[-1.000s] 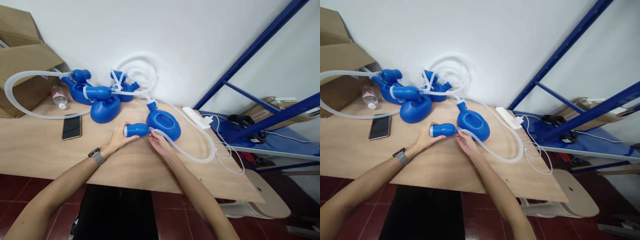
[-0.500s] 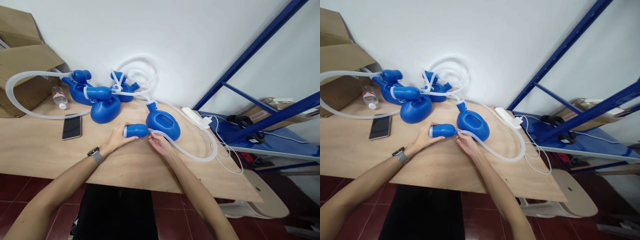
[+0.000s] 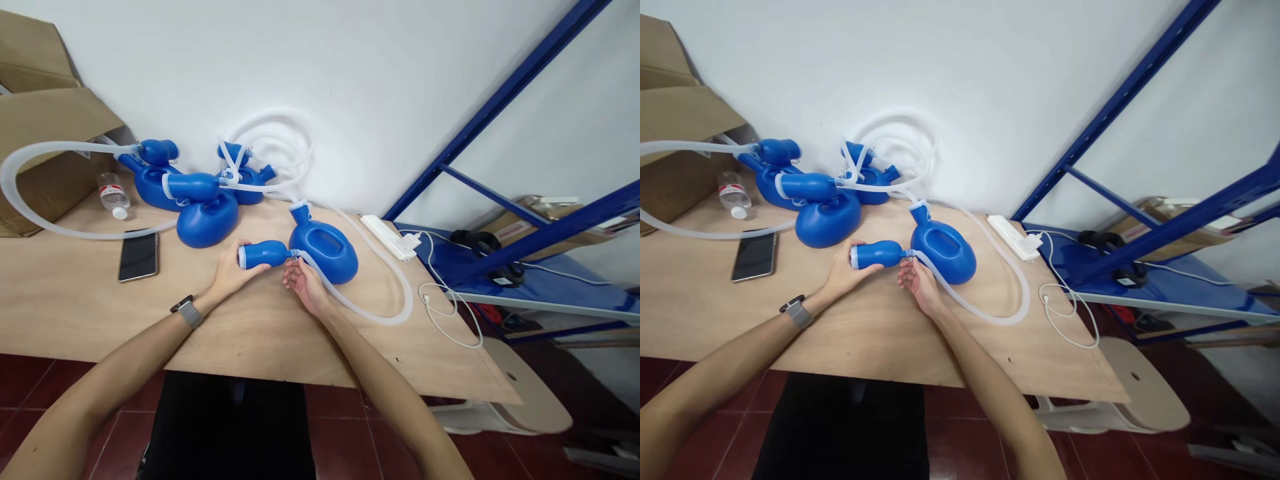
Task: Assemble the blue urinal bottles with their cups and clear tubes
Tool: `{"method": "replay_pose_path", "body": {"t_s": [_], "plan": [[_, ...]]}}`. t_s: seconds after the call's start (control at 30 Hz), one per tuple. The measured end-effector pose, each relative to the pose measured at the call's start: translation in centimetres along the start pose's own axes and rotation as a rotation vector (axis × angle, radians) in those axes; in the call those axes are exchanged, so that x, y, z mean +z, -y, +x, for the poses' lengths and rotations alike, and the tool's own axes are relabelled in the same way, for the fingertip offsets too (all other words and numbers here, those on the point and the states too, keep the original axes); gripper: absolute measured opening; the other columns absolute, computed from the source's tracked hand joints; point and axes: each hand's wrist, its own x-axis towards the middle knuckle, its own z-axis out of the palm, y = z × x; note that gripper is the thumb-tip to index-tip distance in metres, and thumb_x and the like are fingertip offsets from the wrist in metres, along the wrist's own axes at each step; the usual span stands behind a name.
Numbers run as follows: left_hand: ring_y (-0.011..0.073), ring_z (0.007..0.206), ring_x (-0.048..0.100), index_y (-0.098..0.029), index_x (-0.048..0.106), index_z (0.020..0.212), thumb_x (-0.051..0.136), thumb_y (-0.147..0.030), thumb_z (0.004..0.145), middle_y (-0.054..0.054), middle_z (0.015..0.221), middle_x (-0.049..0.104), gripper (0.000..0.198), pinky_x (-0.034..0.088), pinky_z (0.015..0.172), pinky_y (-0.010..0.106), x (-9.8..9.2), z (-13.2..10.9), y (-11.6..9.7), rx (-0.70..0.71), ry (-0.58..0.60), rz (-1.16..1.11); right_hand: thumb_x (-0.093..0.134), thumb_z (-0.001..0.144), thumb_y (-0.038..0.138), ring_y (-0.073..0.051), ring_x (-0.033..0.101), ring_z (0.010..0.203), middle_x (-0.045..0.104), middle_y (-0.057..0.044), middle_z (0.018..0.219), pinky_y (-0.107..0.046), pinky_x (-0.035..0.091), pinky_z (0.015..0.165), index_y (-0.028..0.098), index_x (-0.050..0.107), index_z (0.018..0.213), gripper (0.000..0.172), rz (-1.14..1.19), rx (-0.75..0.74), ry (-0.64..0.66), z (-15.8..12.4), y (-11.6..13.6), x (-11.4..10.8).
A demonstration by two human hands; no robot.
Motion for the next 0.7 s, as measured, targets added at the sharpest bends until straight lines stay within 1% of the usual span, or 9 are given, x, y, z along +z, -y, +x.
{"method": "replay_pose_path", "body": {"t_s": [0.07,0.13,0.23,0.33,0.4,0.53,0.63,0.7], "plan": [[0.0318,0.109,0.074,-0.023,0.064,0.116,0.093,-0.067,0.07,0.008,0.114,0.076,0.07,0.059,0.098,0.046,0.1,0.0,0.0,0.008,0.008,0.004,0.078,0.093,0.064,-0.014,0.063,0.063,0.067,0.0,0.074,-0.025,0.047,0.055,0.022,0.066,0.085,0.045,0.032,0.066,0.011,-0.1,0.2,0.2],[0.0319,0.109,0.074,-0.023,0.064,0.115,0.093,-0.067,0.069,0.008,0.114,0.076,0.07,0.059,0.099,0.047,0.1,0.0,0.1,0.023,0.016,0.014,0.076,0.096,0.061,-0.013,0.06,0.06,0.061,0.002,0.07,-0.023,0.045,0.052,0.023,0.057,0.079,0.046,0.103,0.158,0.038,-0.2,0.6,0.4],[0.0318,0.109,0.074,-0.023,0.064,0.115,0.093,-0.066,0.07,0.008,0.115,0.076,0.069,0.058,0.1,0.047,0.2,0.0,0.2,0.041,0.02,0.023,0.078,0.098,0.051,-0.009,0.046,0.051,0.048,0.007,0.062,-0.019,0.036,0.043,0.024,0.044,0.074,0.05,0.239,0.255,0.106,-0.4,1.2,0.4],[0.0319,0.109,0.074,-0.023,0.064,0.114,0.093,-0.066,0.07,0.009,0.115,0.077,0.068,0.059,0.1,0.048,0.1,0.0,0.1,0.049,0.029,0.029,0.082,0.096,0.039,-0.007,0.032,0.046,0.037,0.011,0.059,-0.015,0.027,0.038,0.024,0.039,0.073,0.052,0.355,0.301,0.167,-0.6,1.6,0.1],[0.0321,0.109,0.074,-0.023,0.064,0.114,0.093,-0.067,0.07,0.008,0.114,0.077,0.069,0.059,0.1,0.048,0.1,0.0,0.0,0.054,0.038,0.034,0.083,0.097,0.035,-0.006,0.028,0.046,0.034,0.011,0.058,-0.013,0.026,0.037,0.024,0.037,0.073,0.053,0.395,0.312,0.182,-0.6,1.6,0.0],[0.0327,0.112,0.075,-0.023,0.064,0.118,0.092,-0.068,0.073,0.009,0.118,0.077,0.07,0.06,0.102,0.048,-0.1,0.1,0.0,0.082,0.052,0.058,0.081,0.099,0.035,-0.007,0.026,0.047,0.032,0.01,0.058,-0.012,0.027,0.037,0.024,0.037,0.072,0.052,0.389,0.307,0.157,-0.5,1.5,-0.2],[0.0346,0.118,0.075,-0.023,0.063,0.122,0.091,-0.069,0.073,0.011,0.123,0.077,0.072,0.058,0.107,0.051,-0.4,0.1,0.2,0.161,0.052,0.074,0.08,0.099,0.037,-0.007,0.027,0.047,0.032,0.01,0.058,-0.013,0.029,0.038,0.024,0.037,0.071,0.053,0.339,0.307,0.138,-0.6,1.6,-0.3],[0.0355,0.121,0.074,-0.023,0.062,0.122,0.091,-0.069,0.073,0.013,0.125,0.076,0.073,0.057,0.11,0.053,-0.4,0.2,0.3,0.213,0.048,0.074,0.08,0.098,0.041,-0.007,0.031,0.047,0.035,0.01,0.059,-0.015,0.032,0.04,0.024,0.04,0.072,0.05,0.303,0.303,0.13,-0.6,1.7,-0.2]]}}
